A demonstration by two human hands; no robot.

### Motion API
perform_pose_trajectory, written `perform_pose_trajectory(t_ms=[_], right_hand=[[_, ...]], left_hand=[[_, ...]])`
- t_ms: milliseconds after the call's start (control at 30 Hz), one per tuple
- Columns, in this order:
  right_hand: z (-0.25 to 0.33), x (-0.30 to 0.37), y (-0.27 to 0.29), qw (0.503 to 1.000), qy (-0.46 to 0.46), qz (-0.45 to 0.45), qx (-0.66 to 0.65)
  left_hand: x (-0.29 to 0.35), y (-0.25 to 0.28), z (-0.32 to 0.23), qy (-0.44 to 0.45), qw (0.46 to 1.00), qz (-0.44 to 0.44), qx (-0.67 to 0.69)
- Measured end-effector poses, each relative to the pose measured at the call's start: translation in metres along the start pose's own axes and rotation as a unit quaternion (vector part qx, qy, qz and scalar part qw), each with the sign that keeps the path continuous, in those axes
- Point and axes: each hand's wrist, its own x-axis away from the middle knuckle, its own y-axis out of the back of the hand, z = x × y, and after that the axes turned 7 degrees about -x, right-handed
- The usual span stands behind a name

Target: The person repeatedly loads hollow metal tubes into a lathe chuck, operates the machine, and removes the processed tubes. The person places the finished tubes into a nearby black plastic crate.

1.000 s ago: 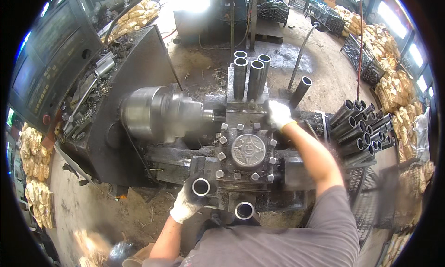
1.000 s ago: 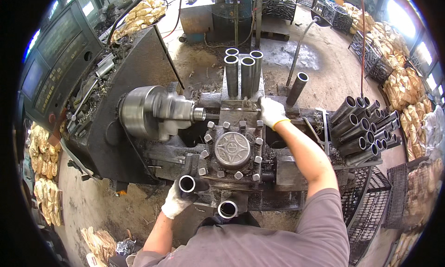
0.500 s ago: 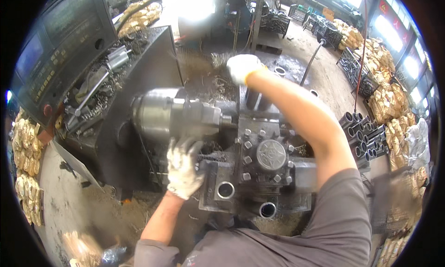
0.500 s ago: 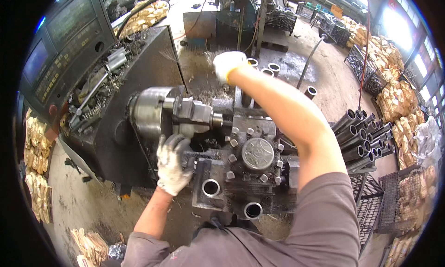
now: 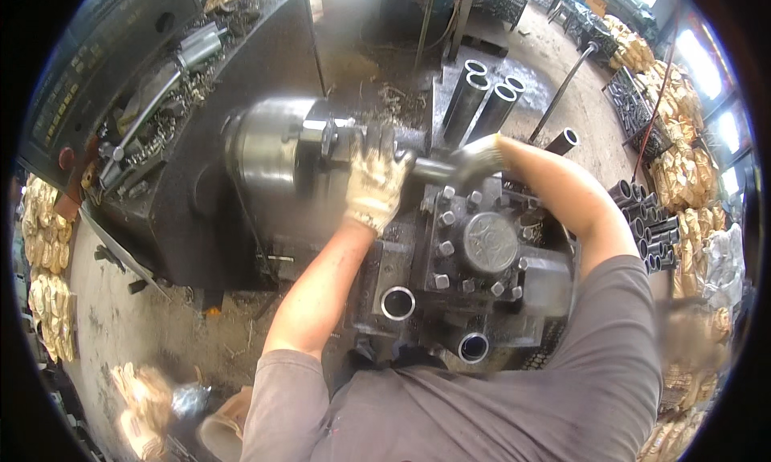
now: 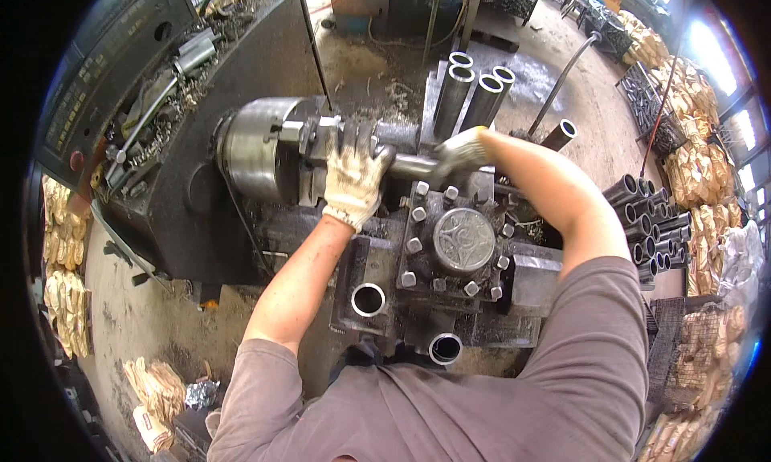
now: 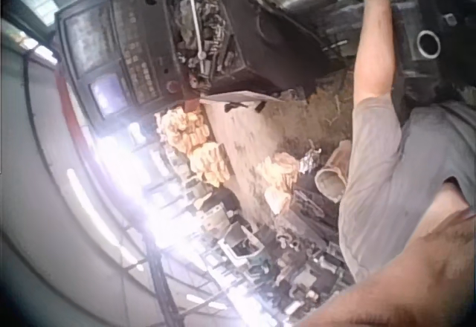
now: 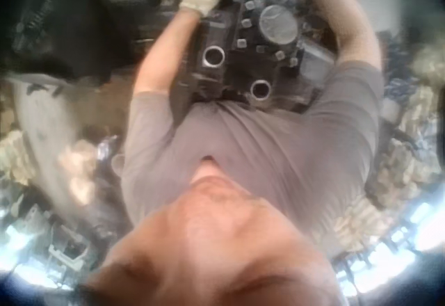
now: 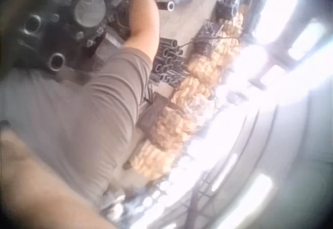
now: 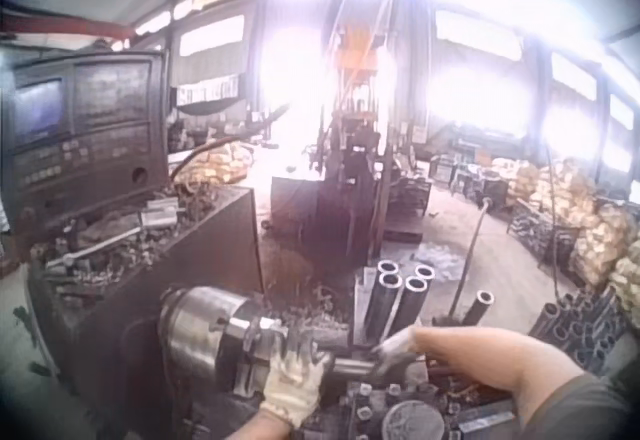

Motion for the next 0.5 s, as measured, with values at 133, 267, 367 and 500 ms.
perform_pose_trajectory(t_ms=[133, 267, 367, 500], right_hand=[[-0.093, 0.022, 0.012, 0.974, 0.134, 0.068, -0.171], [-0.002, 0.039, -0.041, 0.968, 0.136, -0.199, -0.069], [-0.006, 0.035, -0.036, 0.974, 0.14, -0.176, -0.028], [-0.08, 0.075, -0.013, 0.934, 0.049, 0.044, -0.352]], left_hand=[[-0.009, -0.003, -0.02, -0.008, 0.998, -0.036, 0.051], [-0.005, -0.002, -0.007, -0.005, 0.999, -0.041, -0.009], [-0.006, 0.007, -0.005, -0.024, 0.999, -0.028, 0.009], [-0.007, 0.021, 0.004, -0.031, 0.996, 0.007, 0.082]])
